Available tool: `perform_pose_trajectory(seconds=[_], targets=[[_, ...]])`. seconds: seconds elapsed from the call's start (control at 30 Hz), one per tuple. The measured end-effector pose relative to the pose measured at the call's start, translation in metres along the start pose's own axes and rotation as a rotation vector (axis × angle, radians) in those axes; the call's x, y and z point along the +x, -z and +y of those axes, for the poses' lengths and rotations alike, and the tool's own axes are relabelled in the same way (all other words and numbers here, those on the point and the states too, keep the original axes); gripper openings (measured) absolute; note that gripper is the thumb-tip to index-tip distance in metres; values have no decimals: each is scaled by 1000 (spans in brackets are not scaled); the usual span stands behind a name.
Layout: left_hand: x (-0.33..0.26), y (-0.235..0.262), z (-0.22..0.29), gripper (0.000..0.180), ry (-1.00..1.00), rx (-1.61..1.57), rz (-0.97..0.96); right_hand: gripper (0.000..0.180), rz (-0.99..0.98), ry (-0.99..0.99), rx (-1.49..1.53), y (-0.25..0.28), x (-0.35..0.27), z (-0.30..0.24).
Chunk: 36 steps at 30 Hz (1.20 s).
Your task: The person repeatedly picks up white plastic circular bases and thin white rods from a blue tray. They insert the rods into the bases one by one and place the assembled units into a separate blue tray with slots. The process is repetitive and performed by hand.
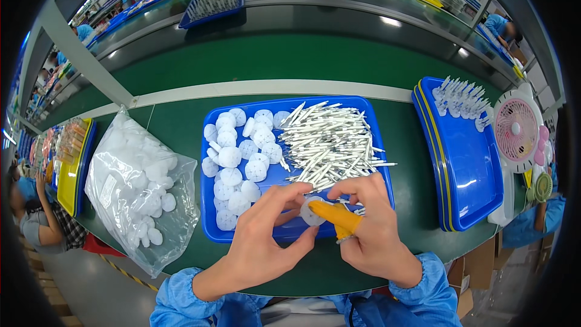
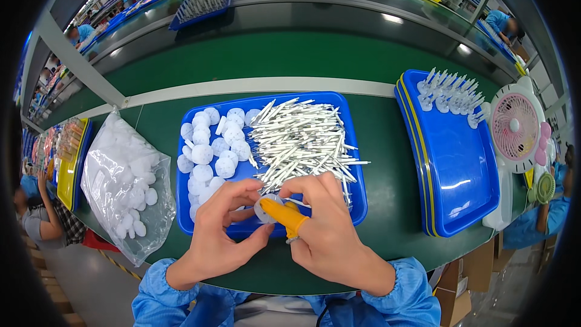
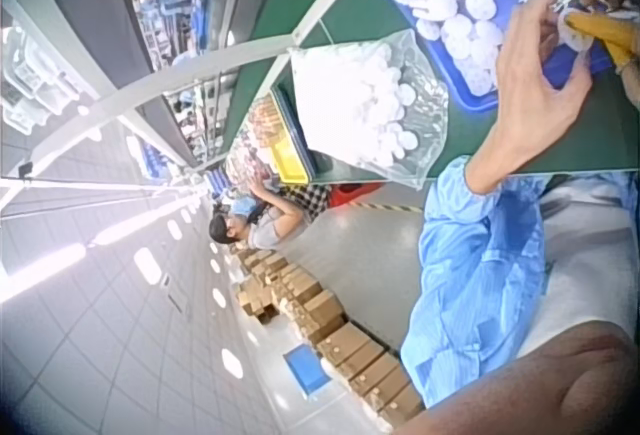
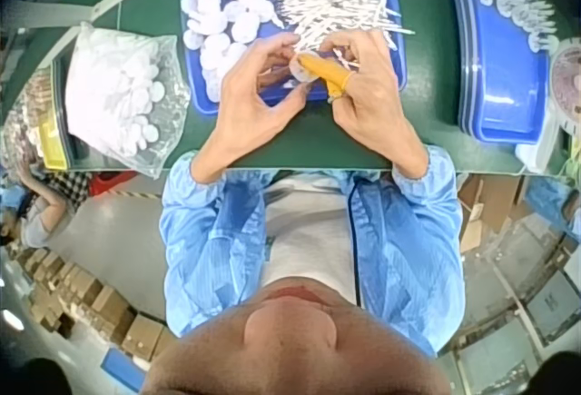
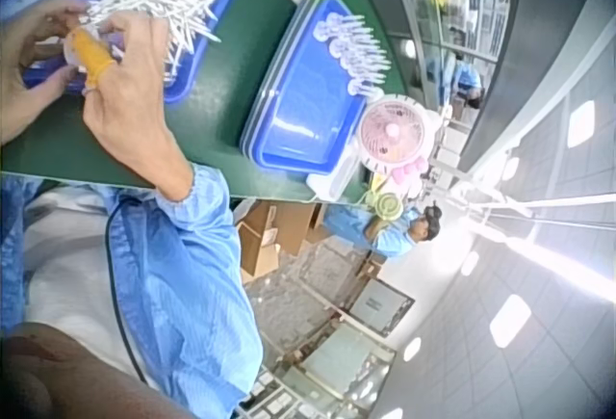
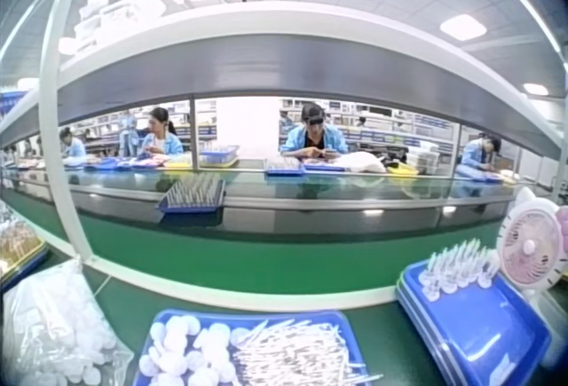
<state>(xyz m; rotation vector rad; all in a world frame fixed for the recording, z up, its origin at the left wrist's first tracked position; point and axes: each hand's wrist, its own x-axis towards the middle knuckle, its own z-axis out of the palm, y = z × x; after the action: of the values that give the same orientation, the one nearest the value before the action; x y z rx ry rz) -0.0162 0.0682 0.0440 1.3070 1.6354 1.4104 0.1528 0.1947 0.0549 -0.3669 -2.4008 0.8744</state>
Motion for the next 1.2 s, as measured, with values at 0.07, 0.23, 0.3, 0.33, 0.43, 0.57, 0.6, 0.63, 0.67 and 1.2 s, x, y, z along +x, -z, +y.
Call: perform_pose_trajectory(seconds=[0.07, 0.23, 0.3, 0.33, 0.43, 0.57, 0.6, 0.63, 0.67, 1.2], targets=[[0, 0, 0, 60, 2, -4, 3, 43, 16, 11, -1, -1, 1, 0], [1, 1, 0, 60, 22, -14, 12, 47, 45, 37, 0, 4, -2, -1], [1, 1, 0, 61, 23, -10, 14, 46, 33, 43, 12, 1, -2, 0], [1, 1, 0, 61, 27, -10, 17, 45, 33, 36, 10, 1, -2, 0], [1, 1, -1, 61, 33, -15, 21, 43, 18, 35, 9, 2, -2, -1], [1, 3, -3, 62, 40, -19, 8, 43, -40, 74, 44, 2, -5, -2], [1, 3, -4, 62, 42, -18, 10, 43, -55, 82, 57, 1, -6, -3], [1, 3, -4, 62, 43, -18, 12, 42, -44, 57, 64, 1, -6, -4], [1, 3, -4, 62, 44, -17, 14, 42, -32, 31, 70, 1, -6, -6], [2, 1, 2, 61, 45, -24, 3, 44, -28, 52, 35, 0, -5, -6]])
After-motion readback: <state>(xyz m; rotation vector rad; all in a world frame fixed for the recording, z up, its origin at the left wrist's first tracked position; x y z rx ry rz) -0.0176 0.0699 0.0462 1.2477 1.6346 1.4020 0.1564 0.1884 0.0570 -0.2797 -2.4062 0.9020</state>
